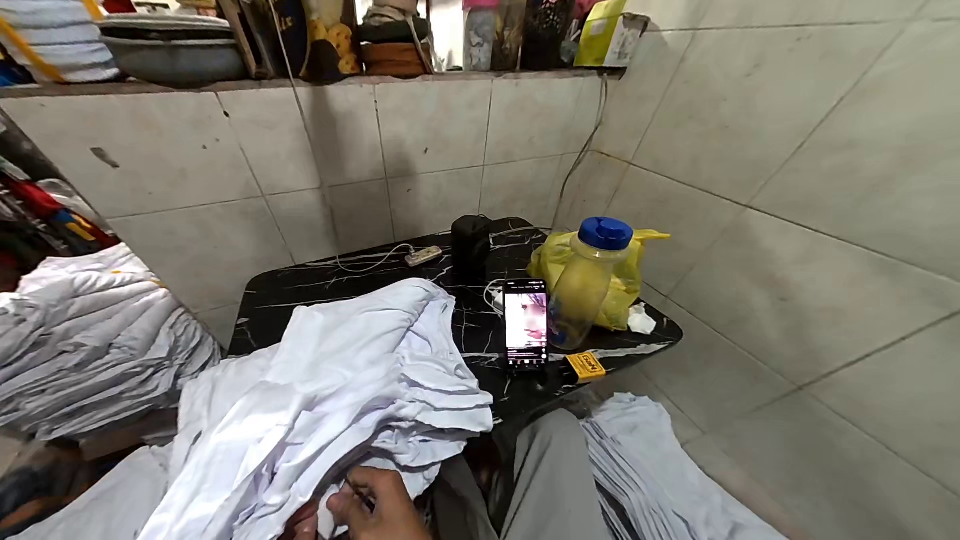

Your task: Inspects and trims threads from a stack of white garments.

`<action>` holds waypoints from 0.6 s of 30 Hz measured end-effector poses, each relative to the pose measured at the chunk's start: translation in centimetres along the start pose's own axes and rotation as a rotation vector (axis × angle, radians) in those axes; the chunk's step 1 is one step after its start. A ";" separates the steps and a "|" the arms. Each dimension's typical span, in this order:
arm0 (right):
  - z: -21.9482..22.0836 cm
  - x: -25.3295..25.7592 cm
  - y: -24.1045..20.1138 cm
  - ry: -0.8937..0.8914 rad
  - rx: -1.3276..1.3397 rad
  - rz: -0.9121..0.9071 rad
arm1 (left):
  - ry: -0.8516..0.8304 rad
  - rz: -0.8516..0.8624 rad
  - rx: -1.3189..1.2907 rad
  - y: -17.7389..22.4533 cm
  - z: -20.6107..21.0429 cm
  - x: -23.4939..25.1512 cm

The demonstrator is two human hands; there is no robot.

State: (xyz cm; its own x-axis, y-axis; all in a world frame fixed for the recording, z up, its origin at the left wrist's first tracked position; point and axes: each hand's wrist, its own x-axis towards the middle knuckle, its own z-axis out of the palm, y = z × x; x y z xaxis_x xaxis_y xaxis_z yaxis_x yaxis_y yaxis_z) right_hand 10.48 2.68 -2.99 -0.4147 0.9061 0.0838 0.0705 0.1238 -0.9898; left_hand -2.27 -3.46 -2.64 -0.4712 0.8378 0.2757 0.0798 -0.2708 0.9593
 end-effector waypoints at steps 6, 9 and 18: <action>-0.5 0.0 -0.7 0.023 -0.083 -0.034 | 0.020 -0.010 0.027 0.0 0.0 0.1; -0.8 -0.1 -0.8 0.043 -0.161 -0.054 | 0.012 -0.057 0.044 0.4 0.1 0.1; 0.0 0.2 0.5 0.080 -0.087 -0.115 | -0.073 -0.119 0.098 0.0 -0.7 0.2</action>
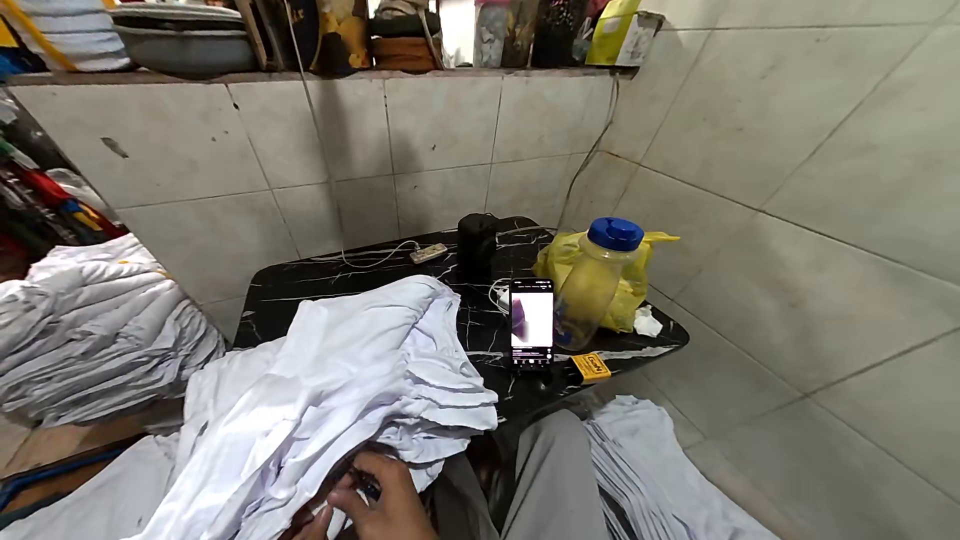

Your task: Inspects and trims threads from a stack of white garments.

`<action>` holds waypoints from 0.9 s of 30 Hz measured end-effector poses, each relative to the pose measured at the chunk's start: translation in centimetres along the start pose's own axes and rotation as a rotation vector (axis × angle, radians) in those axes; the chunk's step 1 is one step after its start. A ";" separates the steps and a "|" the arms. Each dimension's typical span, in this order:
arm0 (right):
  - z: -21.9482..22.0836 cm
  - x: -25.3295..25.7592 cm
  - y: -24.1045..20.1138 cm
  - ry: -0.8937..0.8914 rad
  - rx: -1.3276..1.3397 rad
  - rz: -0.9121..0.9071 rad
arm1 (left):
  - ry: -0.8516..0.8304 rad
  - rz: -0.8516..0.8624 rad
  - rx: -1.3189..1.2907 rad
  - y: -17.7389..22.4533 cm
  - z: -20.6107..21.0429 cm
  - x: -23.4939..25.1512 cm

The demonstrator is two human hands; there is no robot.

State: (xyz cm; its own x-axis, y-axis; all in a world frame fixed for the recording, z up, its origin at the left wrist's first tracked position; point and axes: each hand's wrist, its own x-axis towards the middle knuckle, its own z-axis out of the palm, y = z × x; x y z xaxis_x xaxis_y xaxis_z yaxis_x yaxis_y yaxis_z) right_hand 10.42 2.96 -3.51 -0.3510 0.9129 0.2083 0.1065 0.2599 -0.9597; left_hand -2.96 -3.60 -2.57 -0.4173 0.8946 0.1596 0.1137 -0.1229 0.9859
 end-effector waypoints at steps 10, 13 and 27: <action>-0.2 -0.5 -1.5 -0.046 -0.353 -0.120 | 0.023 0.012 0.011 0.2 0.1 -0.3; -0.4 -0.5 -1.5 -0.031 -0.358 -0.142 | 0.015 0.010 0.070 0.3 0.2 -0.3; -0.5 0.3 0.5 -0.040 -0.081 -0.006 | 0.026 -0.010 0.057 -0.4 0.4 -0.4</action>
State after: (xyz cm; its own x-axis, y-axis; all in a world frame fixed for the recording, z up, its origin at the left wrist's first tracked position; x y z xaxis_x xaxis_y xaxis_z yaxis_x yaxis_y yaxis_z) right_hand 10.87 3.49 -3.84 -0.3889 0.8983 0.2045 0.1785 0.2912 -0.9399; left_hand -2.49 -3.80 -3.00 -0.4415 0.8844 0.1514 0.1603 -0.0883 0.9831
